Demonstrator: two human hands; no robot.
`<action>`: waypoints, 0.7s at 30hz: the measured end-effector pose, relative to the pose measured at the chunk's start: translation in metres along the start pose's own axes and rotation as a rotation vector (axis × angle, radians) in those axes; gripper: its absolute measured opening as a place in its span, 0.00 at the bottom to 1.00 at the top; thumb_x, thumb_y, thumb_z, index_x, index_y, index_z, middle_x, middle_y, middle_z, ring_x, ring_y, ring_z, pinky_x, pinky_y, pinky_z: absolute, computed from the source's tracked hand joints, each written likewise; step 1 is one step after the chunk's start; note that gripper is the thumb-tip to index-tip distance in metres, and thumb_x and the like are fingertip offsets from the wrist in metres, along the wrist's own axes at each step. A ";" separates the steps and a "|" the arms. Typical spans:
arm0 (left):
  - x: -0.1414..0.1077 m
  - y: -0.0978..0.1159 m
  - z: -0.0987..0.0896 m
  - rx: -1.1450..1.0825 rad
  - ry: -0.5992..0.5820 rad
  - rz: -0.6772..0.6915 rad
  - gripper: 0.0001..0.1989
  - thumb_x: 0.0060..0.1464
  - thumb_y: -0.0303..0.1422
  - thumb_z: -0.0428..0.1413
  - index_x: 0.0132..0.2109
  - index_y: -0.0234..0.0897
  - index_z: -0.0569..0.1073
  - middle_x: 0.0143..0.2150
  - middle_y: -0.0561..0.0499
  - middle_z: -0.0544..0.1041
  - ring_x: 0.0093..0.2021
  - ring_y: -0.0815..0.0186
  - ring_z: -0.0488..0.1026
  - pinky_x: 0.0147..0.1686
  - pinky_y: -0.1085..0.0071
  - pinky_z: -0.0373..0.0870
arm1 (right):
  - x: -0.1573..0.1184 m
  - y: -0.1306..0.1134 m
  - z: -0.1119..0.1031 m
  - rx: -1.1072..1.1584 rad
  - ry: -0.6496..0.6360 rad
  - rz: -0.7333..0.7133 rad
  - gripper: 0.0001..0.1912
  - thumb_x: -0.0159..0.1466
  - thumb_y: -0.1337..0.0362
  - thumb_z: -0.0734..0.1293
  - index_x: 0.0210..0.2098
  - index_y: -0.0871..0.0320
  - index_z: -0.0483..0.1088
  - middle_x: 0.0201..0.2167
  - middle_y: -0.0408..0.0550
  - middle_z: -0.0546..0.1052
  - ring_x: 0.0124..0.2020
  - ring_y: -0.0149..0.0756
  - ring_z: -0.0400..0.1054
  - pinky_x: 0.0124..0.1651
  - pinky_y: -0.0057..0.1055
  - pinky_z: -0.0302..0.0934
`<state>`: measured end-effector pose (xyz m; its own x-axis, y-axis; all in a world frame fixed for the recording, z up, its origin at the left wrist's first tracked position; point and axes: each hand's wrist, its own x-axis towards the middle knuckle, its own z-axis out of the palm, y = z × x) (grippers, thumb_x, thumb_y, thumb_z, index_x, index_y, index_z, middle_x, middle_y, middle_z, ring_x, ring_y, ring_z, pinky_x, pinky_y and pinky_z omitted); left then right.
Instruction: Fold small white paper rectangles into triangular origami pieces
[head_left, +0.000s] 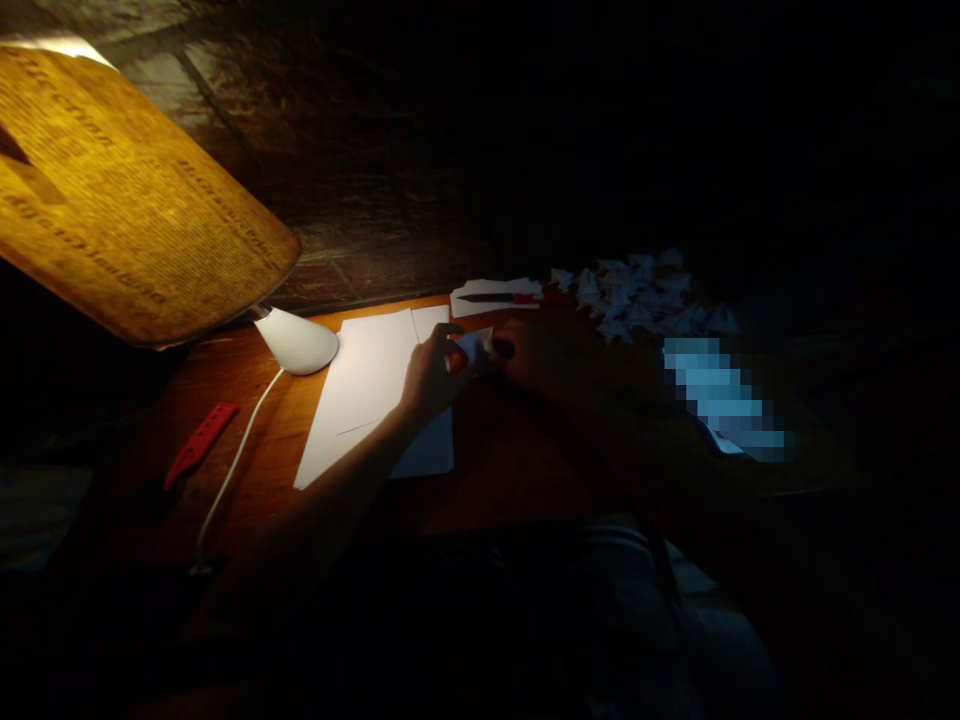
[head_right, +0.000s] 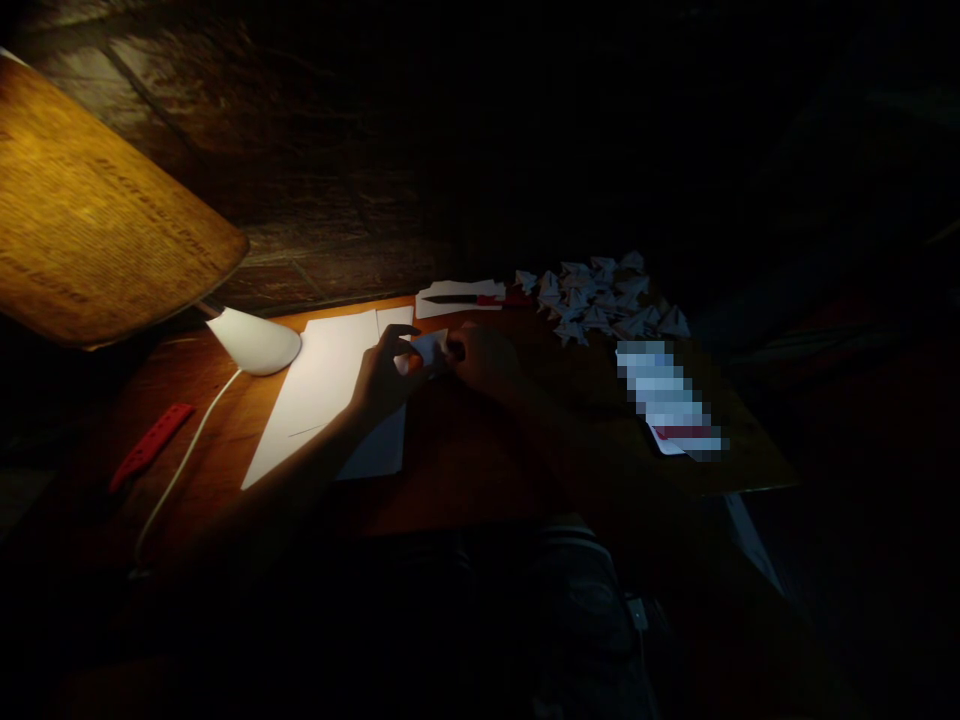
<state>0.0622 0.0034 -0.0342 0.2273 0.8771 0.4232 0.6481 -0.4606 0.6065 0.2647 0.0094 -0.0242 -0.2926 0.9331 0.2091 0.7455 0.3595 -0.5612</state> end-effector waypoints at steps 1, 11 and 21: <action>0.000 0.000 0.000 -0.005 0.006 0.011 0.25 0.48 0.28 0.69 0.52 0.43 0.71 0.35 0.53 0.82 0.40 0.57 0.82 0.43 0.60 0.74 | 0.000 0.000 0.000 0.008 -0.004 -0.004 0.05 0.65 0.65 0.71 0.39 0.57 0.79 0.41 0.50 0.78 0.39 0.39 0.69 0.37 0.33 0.57; 0.000 0.003 -0.003 0.072 -0.048 0.069 0.24 0.50 0.27 0.67 0.54 0.43 0.71 0.39 0.50 0.84 0.45 0.54 0.81 0.47 0.58 0.73 | 0.000 0.001 -0.012 -0.002 -0.119 -0.110 0.07 0.66 0.62 0.71 0.39 0.59 0.80 0.42 0.51 0.77 0.37 0.37 0.67 0.36 0.33 0.53; -0.001 0.008 -0.005 0.229 -0.103 0.164 0.20 0.55 0.34 0.66 0.54 0.41 0.72 0.45 0.46 0.84 0.46 0.51 0.80 0.48 0.57 0.69 | 0.006 0.012 -0.020 0.079 -0.213 -0.202 0.04 0.61 0.66 0.72 0.37 0.59 0.79 0.42 0.50 0.78 0.37 0.36 0.69 0.38 0.32 0.57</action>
<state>0.0633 -0.0018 -0.0263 0.4076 0.8080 0.4256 0.7409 -0.5650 0.3631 0.2834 0.0193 -0.0139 -0.5555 0.8171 0.1545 0.6129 0.5279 -0.5879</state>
